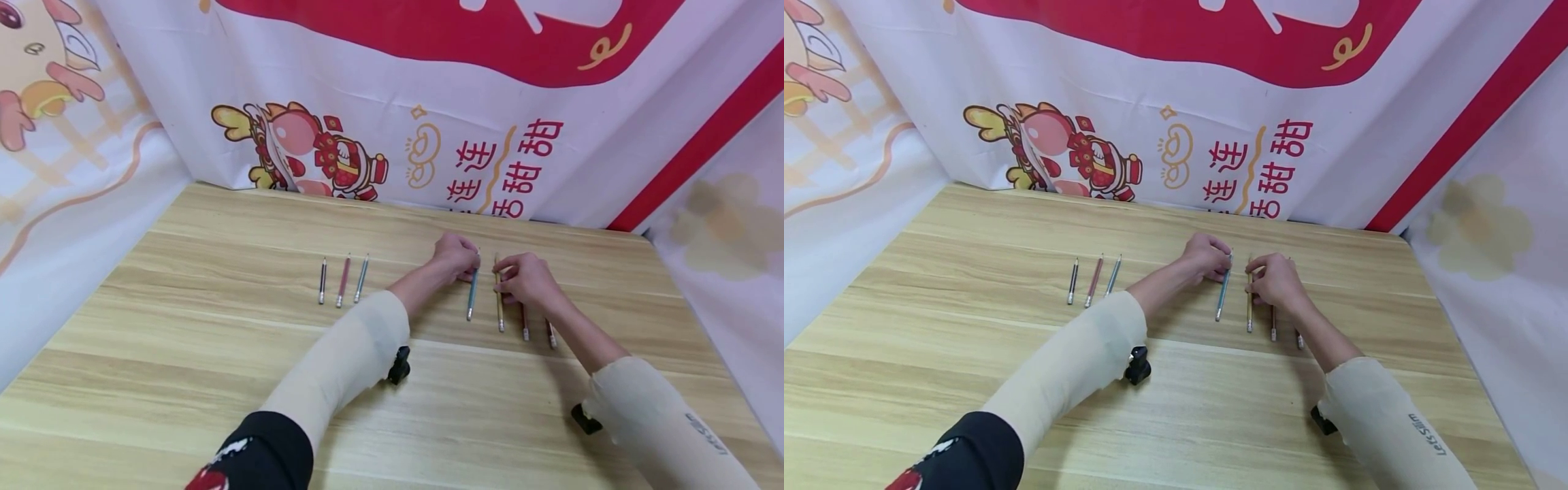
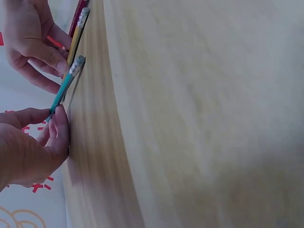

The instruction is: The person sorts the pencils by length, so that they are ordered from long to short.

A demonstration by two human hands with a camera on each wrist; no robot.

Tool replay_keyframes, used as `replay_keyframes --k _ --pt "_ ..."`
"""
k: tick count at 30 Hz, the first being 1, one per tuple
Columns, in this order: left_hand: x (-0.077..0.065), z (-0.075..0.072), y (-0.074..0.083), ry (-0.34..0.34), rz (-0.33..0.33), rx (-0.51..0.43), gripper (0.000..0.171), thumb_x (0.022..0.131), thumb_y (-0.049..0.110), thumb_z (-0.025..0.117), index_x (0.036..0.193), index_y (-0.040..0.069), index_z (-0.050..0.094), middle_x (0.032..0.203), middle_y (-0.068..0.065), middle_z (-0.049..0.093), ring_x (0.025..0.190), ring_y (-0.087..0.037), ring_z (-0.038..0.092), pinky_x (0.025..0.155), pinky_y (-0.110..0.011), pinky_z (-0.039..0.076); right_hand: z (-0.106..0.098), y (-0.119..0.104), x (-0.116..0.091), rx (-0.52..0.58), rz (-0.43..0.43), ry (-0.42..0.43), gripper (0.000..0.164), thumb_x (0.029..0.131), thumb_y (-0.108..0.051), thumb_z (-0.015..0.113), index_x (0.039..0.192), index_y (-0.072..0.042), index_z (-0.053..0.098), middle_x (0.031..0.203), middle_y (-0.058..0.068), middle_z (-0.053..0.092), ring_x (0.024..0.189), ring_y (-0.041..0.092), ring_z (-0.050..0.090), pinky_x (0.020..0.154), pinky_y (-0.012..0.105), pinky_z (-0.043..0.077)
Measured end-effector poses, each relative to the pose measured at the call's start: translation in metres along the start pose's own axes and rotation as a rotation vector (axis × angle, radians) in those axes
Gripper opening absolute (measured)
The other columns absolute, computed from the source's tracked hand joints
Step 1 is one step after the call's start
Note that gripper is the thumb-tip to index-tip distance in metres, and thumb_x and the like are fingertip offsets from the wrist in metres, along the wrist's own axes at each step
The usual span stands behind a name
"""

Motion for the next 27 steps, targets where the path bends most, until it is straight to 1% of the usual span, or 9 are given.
replay_keyframes --k 4,8,11,13,16,18,23,25,27 --pt "0.005 0.004 0.000 0.013 -0.002 0.048 0.020 0.081 -0.018 0.068 0.090 0.000 0.071 0.070 -0.008 0.063 0.055 -0.016 0.060 0.058 -0.030 0.064 0.000 -0.001 0.000 0.004 0.000 0.001 0.033 0.089 0.011 0.073 0.121 0.015 0.065 0.085 0.014 0.065 0.065 0.012 0.070 0.062 0.031 0.066" --pt "0.006 0.006 0.002 0.024 0.001 0.142 0.018 0.081 -0.014 0.069 0.080 0.003 0.068 0.071 -0.007 0.064 0.053 -0.016 0.059 0.054 -0.028 0.063 0.000 -0.001 0.000 0.006 0.008 -0.004 0.034 0.089 0.011 0.072 0.122 0.014 0.064 0.086 0.014 0.065 0.067 0.013 0.070 0.063 0.031 0.066" --pt "0.008 0.008 0.004 0.035 0.005 0.272 0.016 0.082 -0.009 0.071 0.074 0.004 0.065 0.068 -0.007 0.064 0.049 -0.016 0.058 0.050 -0.027 0.061 0.000 -0.001 0.000 0.009 0.008 -0.008 0.034 0.090 0.012 0.071 0.123 0.015 0.064 0.086 0.014 0.064 0.067 0.013 0.070 0.064 0.031 0.066" --pt "0.015 0.012 0.003 0.043 0.021 0.388 0.017 0.082 -0.005 0.071 0.071 0.006 0.063 0.065 -0.006 0.065 0.043 -0.016 0.057 0.044 -0.025 0.057 0.000 0.000 0.000 0.012 0.004 -0.005 0.034 0.089 0.012 0.071 0.122 0.015 0.064 0.085 0.014 0.065 0.067 0.012 0.070 0.063 0.031 0.066" --pt "0.024 0.018 0.001 0.045 0.082 0.537 0.015 0.082 -0.003 0.070 0.072 0.007 0.062 0.064 -0.005 0.067 0.040 -0.015 0.057 0.038 -0.023 0.052 0.001 0.000 0.000 0.017 0.000 -0.002 0.033 0.089 0.013 0.070 0.122 0.015 0.064 0.085 0.014 0.065 0.067 0.011 0.070 0.063 0.031 0.066" --pt "0.024 0.020 0.001 0.038 0.125 0.594 0.017 0.082 -0.002 0.068 0.071 0.008 0.061 0.061 -0.004 0.065 0.038 -0.014 0.056 0.036 -0.022 0.049 0.001 0.000 0.000 0.019 -0.001 -0.002 0.033 0.089 0.013 0.070 0.122 0.016 0.064 0.085 0.014 0.065 0.066 0.011 0.069 0.062 0.031 0.066" --pt "0.011 0.016 0.005 0.015 0.188 0.615 0.027 0.085 -0.008 0.063 0.066 0.009 0.053 0.057 0.000 0.056 0.041 -0.011 0.052 0.038 -0.019 0.047 0.001 0.000 0.001 0.018 0.005 -0.007 0.033 0.090 0.012 0.070 0.123 0.015 0.064 0.085 0.015 0.065 0.067 0.012 0.069 0.063 0.031 0.066" --pt "0.009 0.014 0.004 0.011 0.198 0.591 0.024 0.084 -0.010 0.062 0.069 0.008 0.056 0.063 -0.001 0.058 0.042 -0.010 0.052 0.040 -0.017 0.048 0.001 0.000 0.001 0.014 0.006 -0.009 0.033 0.090 0.012 0.070 0.123 0.015 0.064 0.085 0.014 0.065 0.068 0.012 0.070 0.063 0.031 0.066" --pt "0.008 0.012 0.003 0.007 0.211 0.556 0.018 0.084 -0.012 0.063 0.078 0.005 0.065 0.075 -0.004 0.065 0.046 -0.009 0.055 0.042 -0.016 0.050 0.001 0.000 0.001 0.008 0.006 -0.009 0.033 0.090 0.011 0.070 0.122 0.015 0.064 0.085 0.014 0.065 0.068 0.013 0.070 0.063 0.031 0.066"
Point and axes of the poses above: each hand's wrist, its own x-axis towards the middle knuckle, its own z-axis out of the palm, y = z × x, the point moved 2 cm from there along x, towards the middle knuckle
